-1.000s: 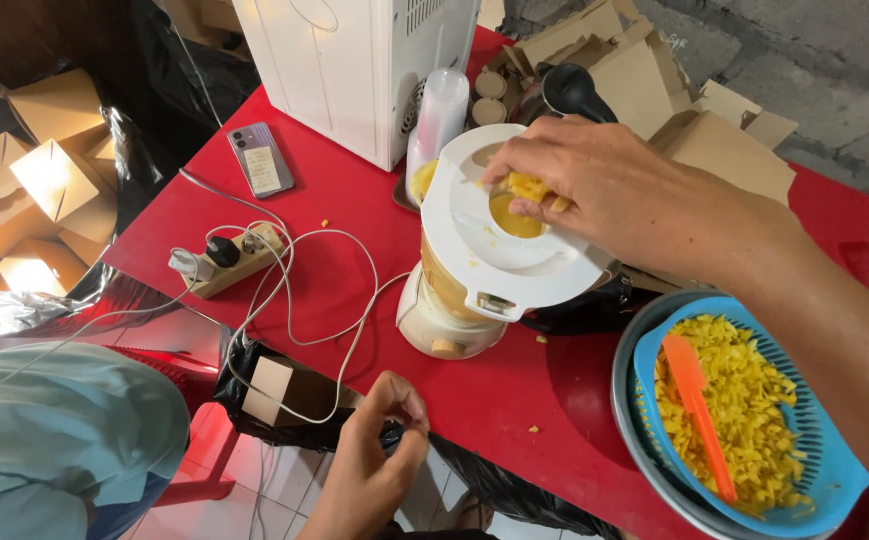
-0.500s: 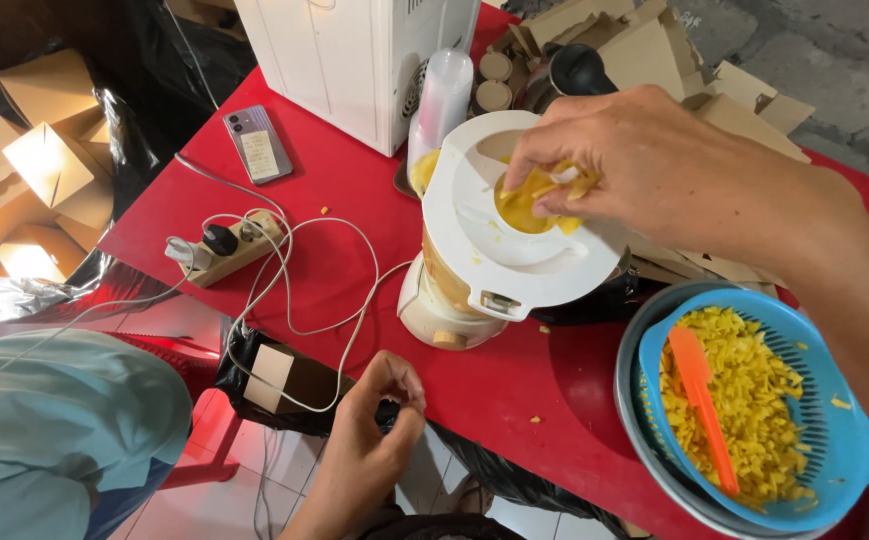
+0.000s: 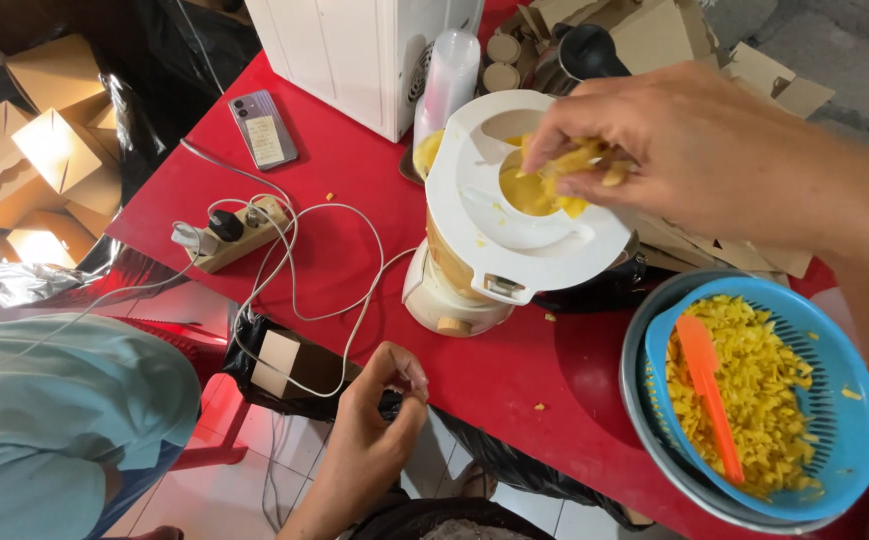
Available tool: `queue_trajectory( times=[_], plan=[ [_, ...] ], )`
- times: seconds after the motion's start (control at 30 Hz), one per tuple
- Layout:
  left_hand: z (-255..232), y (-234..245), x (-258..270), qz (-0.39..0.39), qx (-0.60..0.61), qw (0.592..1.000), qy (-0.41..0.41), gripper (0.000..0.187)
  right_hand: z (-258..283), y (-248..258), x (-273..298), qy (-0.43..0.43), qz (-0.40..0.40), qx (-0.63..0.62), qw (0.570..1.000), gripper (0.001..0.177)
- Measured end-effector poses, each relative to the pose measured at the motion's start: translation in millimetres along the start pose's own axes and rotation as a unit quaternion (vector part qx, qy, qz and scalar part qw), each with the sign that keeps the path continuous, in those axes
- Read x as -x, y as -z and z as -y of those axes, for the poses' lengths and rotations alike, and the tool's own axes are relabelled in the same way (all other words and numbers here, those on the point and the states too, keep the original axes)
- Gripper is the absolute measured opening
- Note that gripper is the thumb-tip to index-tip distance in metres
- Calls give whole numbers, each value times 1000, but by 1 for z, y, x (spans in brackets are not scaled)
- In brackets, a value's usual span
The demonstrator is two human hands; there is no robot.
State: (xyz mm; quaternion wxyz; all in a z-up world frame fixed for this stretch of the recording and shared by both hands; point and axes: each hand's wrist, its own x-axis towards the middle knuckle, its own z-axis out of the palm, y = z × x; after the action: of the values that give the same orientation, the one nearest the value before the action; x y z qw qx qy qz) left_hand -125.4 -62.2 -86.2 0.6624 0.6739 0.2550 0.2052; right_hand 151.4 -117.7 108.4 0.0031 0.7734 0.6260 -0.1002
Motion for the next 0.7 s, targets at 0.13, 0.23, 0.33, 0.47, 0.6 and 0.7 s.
queue_trajectory(
  times=[0.13, 0.23, 0.33, 0.47, 0.6, 0.7],
  plan=[
    [1, 3, 3, -5, -3, 1000, 7, 15, -26, -13, 5, 54, 6, 40, 998, 30],
    [2, 3, 5, -1, -3, 1000, 8, 14, -22, -20, 7, 121, -41, 42, 991, 25],
    [0, 2, 5, 5, 1, 1000, 11, 14, -9, -20, 2, 163, -86, -14, 983, 13],
    [-4, 0, 7, 10, 5, 999, 33, 15, -5, -23, -10, 144, -87, -46, 985, 19],
    [2, 2, 9, 2, -4, 1000, 12, 15, 11, -12, -7, 79, -20, -48, 996, 39],
    [7, 2, 10, -1, -8, 1000, 17, 14, 12, -10, -5, 20, 17, -49, 998, 29]
  ],
)
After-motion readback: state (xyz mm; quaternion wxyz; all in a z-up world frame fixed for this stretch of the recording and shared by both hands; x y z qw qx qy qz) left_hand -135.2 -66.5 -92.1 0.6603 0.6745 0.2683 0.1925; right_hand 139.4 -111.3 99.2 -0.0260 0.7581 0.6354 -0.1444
